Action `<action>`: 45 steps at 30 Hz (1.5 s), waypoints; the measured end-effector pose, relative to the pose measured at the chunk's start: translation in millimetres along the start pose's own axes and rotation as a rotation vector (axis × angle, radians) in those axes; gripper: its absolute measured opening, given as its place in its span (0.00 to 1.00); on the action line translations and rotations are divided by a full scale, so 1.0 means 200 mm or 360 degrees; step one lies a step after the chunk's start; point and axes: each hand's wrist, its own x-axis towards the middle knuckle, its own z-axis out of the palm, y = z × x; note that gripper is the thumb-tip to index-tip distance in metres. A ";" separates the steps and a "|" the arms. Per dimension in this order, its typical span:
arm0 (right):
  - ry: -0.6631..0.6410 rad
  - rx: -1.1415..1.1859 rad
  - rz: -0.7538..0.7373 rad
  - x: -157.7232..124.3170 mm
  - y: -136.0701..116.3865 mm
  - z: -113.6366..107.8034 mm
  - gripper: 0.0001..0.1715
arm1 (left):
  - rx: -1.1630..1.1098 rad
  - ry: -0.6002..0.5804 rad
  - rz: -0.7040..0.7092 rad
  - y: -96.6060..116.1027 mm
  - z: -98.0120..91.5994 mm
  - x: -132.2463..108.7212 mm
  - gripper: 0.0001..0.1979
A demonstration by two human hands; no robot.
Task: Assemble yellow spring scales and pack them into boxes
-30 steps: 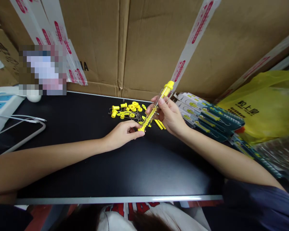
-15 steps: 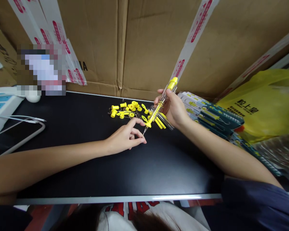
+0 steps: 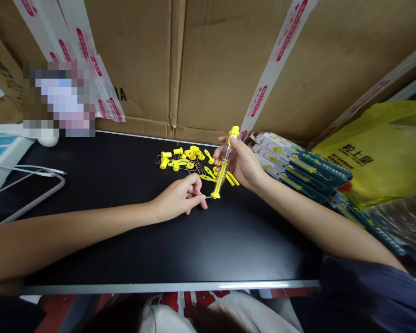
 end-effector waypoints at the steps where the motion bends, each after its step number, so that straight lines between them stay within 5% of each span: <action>1: -0.0045 0.0009 0.0025 -0.01 0.00 0.01 0.18 | -0.0009 0.0011 0.0010 0.00 0.00 0.00 0.12; 12: -0.0140 -0.0211 0.0078 -0.03 0.00 0.02 0.18 | -0.0168 0.0295 0.0067 -0.02 -0.01 0.02 0.11; 23: 0.0004 -0.0130 -0.0119 0.01 -0.07 -0.01 0.23 | 0.0455 -0.0364 0.0371 0.03 0.00 -0.04 0.11; 33: -0.0179 -0.0086 -0.0118 -0.05 -0.05 0.04 0.24 | 0.0566 -0.0164 0.0317 0.03 -0.02 -0.02 0.11; 39: -0.0120 -0.0098 -0.0214 -0.01 -0.08 0.01 0.21 | 0.0526 -0.0369 0.0492 0.02 -0.02 -0.02 0.10; 45: -0.0163 -0.0114 -0.0160 -0.03 -0.05 0.02 0.22 | 0.0482 -0.0209 0.0412 0.03 -0.02 -0.02 0.10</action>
